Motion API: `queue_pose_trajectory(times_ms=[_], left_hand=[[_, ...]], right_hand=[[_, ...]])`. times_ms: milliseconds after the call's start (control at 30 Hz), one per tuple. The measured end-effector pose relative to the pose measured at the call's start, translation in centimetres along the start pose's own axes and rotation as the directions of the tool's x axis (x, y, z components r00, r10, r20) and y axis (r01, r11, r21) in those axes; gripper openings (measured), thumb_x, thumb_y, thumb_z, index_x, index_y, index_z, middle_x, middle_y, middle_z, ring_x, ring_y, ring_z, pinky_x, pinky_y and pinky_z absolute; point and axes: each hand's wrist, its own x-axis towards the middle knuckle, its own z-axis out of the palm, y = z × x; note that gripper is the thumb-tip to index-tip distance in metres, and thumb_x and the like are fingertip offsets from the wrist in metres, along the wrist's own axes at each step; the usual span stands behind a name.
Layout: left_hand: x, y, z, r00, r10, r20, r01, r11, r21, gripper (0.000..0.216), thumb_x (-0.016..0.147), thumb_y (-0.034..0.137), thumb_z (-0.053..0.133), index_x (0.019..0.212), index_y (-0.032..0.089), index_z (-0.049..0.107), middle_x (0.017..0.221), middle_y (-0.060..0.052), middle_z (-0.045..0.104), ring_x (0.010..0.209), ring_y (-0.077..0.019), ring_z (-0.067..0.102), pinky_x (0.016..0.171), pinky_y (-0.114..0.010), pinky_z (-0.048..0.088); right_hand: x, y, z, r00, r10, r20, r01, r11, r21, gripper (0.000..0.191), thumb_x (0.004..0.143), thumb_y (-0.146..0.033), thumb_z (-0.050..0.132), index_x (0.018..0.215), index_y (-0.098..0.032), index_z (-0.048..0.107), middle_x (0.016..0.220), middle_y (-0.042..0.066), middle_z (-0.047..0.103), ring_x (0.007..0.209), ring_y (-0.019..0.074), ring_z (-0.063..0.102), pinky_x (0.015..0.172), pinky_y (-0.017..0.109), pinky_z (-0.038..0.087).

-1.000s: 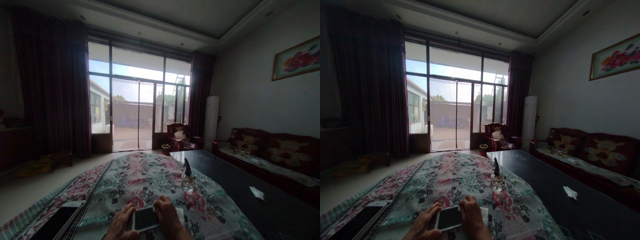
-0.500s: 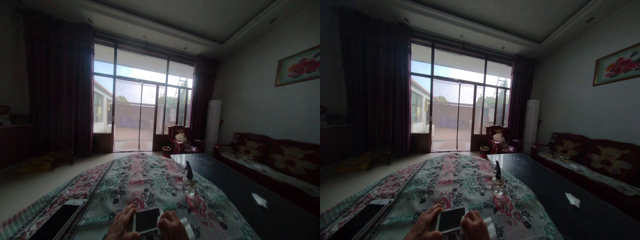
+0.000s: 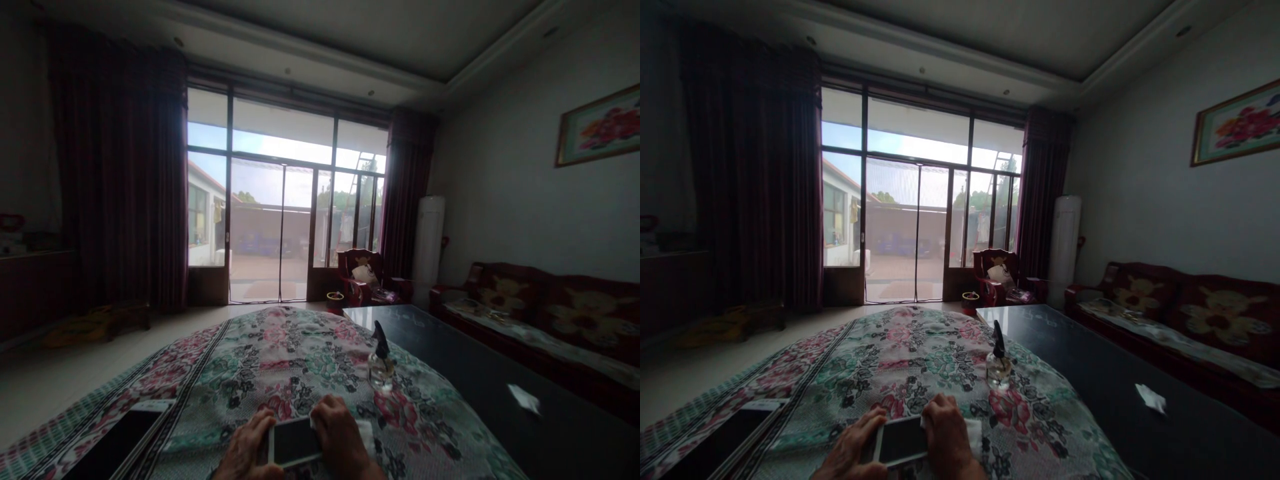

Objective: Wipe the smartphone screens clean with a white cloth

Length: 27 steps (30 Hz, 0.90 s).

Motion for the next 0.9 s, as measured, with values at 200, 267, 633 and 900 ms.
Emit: queue_pose_trajectory(times_ms=[200,267,633,900], left_hand=[[0.3,-0.5,0.5,1.000,-0.014,0.018,0.015,1.000,-0.015,0.072,0.057,0.039,0.072,0.126,0.021,0.058,0.142,-0.009,0.047,0.132,-0.0332,0.040,0.108,-0.037,0.035],[0.5,-0.8,0.9,1.000,0.000,0.007,0.000,1.000,-0.016,0.072,0.059,0.041,0.072,0.126,0.022,0.057,0.142,-0.008,0.047,0.133,-0.0324,0.039,0.109,-0.037,0.033],[-0.2,0.5,-0.3,1.000,-0.009,0.014,0.010,0.999,-0.048,0.070,0.059,0.038,0.070,0.126,0.022,0.057,0.142,-0.008,0.047,0.133,-0.0307,0.039,0.109,-0.037,0.034],[-0.7,1.9,-1.4,0.999,-0.030,0.021,0.031,0.997,-0.066,0.060,0.057,0.029,0.066,0.117,0.023,0.062,0.140,-0.007,0.050,0.130,-0.0303,0.042,0.107,-0.037,0.035]], right_hand=[[-1.7,0.8,0.4,0.998,-0.067,0.012,0.068,0.997,-0.040,0.020,0.087,-0.010,0.049,0.082,-0.021,0.065,0.093,0.002,0.063,0.093,0.0163,0.054,0.081,0.023,0.037],[-2.6,1.4,0.6,0.994,-0.107,0.035,0.109,0.992,-0.061,0.019,0.087,-0.012,0.049,0.082,-0.022,0.064,0.092,0.001,0.063,0.092,0.0158,0.054,0.081,0.023,0.037],[-2.5,0.8,-0.4,0.989,-0.125,0.076,0.128,0.991,-0.040,0.020,0.086,-0.009,0.048,0.082,-0.020,0.064,0.093,0.002,0.063,0.091,0.0156,0.055,0.080,0.022,0.037],[0.5,-1.7,1.3,0.995,-0.085,0.044,0.088,0.994,-0.072,0.021,0.088,-0.013,0.049,0.079,-0.020,0.066,0.092,0.004,0.063,0.093,0.0178,0.054,0.080,0.025,0.038]])
